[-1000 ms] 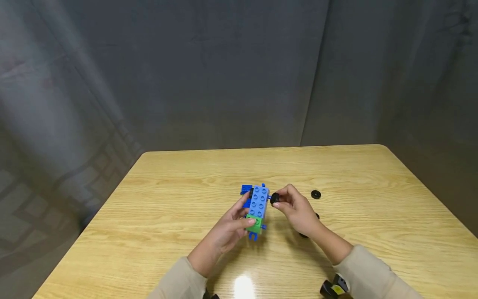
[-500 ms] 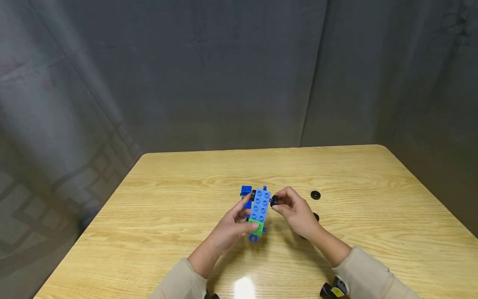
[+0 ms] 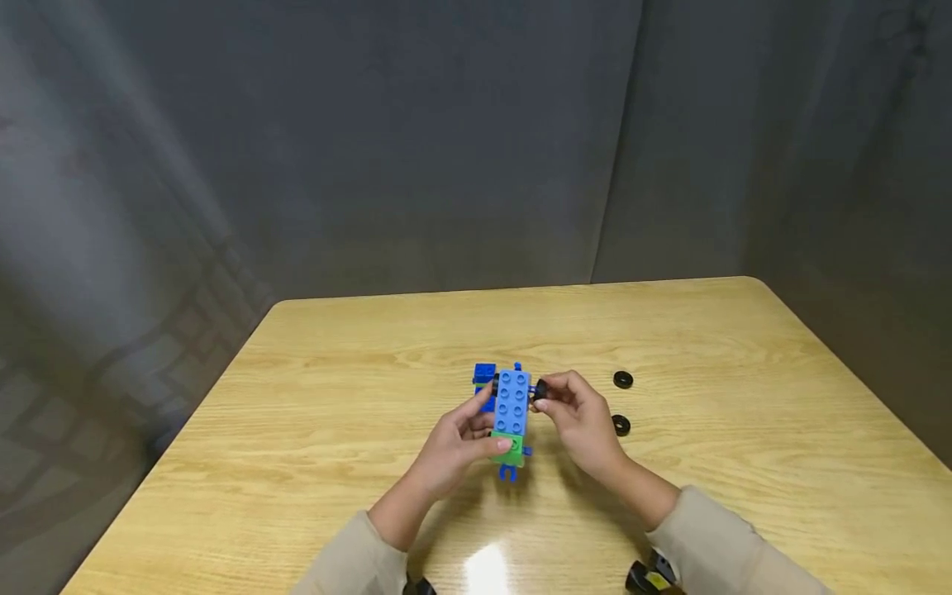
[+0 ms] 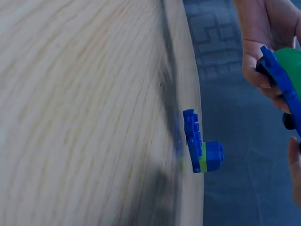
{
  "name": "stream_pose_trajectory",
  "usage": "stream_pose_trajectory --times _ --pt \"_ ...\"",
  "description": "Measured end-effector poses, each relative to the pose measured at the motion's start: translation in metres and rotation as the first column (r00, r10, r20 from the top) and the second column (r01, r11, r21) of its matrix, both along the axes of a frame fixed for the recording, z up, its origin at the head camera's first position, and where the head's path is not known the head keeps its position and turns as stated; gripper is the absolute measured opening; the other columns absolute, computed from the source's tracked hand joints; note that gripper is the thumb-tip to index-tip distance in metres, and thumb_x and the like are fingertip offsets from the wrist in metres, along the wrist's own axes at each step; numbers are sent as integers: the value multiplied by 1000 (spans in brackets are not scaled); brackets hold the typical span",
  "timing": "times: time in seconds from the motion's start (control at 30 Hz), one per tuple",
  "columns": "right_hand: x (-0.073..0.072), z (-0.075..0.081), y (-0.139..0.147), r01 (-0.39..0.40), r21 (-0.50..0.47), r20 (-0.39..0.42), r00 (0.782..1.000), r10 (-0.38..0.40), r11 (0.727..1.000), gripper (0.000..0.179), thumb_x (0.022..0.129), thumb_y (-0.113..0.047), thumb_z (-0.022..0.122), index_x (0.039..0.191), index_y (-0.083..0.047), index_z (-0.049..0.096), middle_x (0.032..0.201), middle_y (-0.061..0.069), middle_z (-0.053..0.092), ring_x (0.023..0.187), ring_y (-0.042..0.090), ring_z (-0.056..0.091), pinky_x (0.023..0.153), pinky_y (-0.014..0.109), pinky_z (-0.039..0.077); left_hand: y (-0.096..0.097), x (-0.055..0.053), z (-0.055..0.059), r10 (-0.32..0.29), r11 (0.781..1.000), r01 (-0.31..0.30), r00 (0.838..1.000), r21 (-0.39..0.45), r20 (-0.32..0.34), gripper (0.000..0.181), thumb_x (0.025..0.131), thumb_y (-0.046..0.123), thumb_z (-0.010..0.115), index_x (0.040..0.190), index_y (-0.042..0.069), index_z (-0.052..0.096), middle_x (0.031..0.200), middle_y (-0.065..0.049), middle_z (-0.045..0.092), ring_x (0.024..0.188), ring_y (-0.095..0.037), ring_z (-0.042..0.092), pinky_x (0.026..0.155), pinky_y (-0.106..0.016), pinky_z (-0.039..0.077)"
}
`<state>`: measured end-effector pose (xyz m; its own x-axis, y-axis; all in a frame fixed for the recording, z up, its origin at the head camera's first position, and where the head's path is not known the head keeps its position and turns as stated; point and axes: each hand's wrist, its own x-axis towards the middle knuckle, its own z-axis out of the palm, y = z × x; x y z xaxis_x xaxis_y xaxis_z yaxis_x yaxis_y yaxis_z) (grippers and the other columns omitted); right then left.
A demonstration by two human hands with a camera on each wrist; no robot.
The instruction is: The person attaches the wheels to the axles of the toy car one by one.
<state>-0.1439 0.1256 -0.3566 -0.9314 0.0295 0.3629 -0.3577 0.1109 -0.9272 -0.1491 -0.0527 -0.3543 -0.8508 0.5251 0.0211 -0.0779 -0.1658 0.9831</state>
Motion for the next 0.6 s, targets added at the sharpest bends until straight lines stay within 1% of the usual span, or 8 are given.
stream_pose_trajectory --times 0.1,0.2,0.3,0.4,0.47,0.53,0.6 --pt "-1 -3 -2 37 23 -68 997 -35 999 23 73 19 53 95 12 52 87 20 55 74 17 56 68 24 48 1 0 0 6 1000 -6 1000 4 -4 76 75 -3 61 136 1 17 107 -21 51 90 -18 52 75 -27 46" --pt "-4 -6 -3 69 58 -137 989 -61 996 24 71 20 54 94 13 53 86 19 55 73 15 56 66 22 49 1 -1 0 6 1000 -6 1000 3 -6 76 75 -4 61 136 1 17 106 -20 51 90 -17 51 75 -26 45" --pt "-6 -7 -2 92 102 -218 974 -68 991 24 69 22 55 92 15 53 86 18 55 72 13 55 64 22 49 2 -2 -1 4 1000 -4 1000 2 -9 75 75 -5 61 136 1 17 106 -18 51 90 -17 50 75 -25 45" --pt "-8 -7 -2 109 158 -289 956 -60 981 25 68 22 56 92 15 53 86 18 55 71 15 56 63 21 49 2 -3 -1 4 1000 -4 1000 -1 -16 75 76 -5 60 136 1 16 106 -18 50 91 -18 50 76 -26 45" --pt "-9 -7 -1 118 194 -321 946 -51 974 25 68 21 57 92 15 54 86 17 55 71 18 56 63 21 49 2 -4 -1 9 1000 -9 1000 -5 -20 75 76 -6 60 136 1 16 106 -20 49 91 -18 50 76 -26 45" --pt "-10 -8 -2 123 225 -330 943 -43 966 24 69 20 58 92 13 54 87 16 55 72 21 56 63 21 49 1 -4 -3 12 1000 -12 1000 -6 -23 74 76 -5 60 136 1 17 107 -21 49 91 -18 50 76 -26 45" --pt "-10 -8 -2 125 249 -340 940 -34 960 25 69 19 58 93 12 55 88 15 56 72 20 57 63 21 48 2 -3 -5 7 1000 -7 1000 7 -23 74 76 -5 59 136 -1 16 108 -21 49 91 -17 51 76 -25 45"
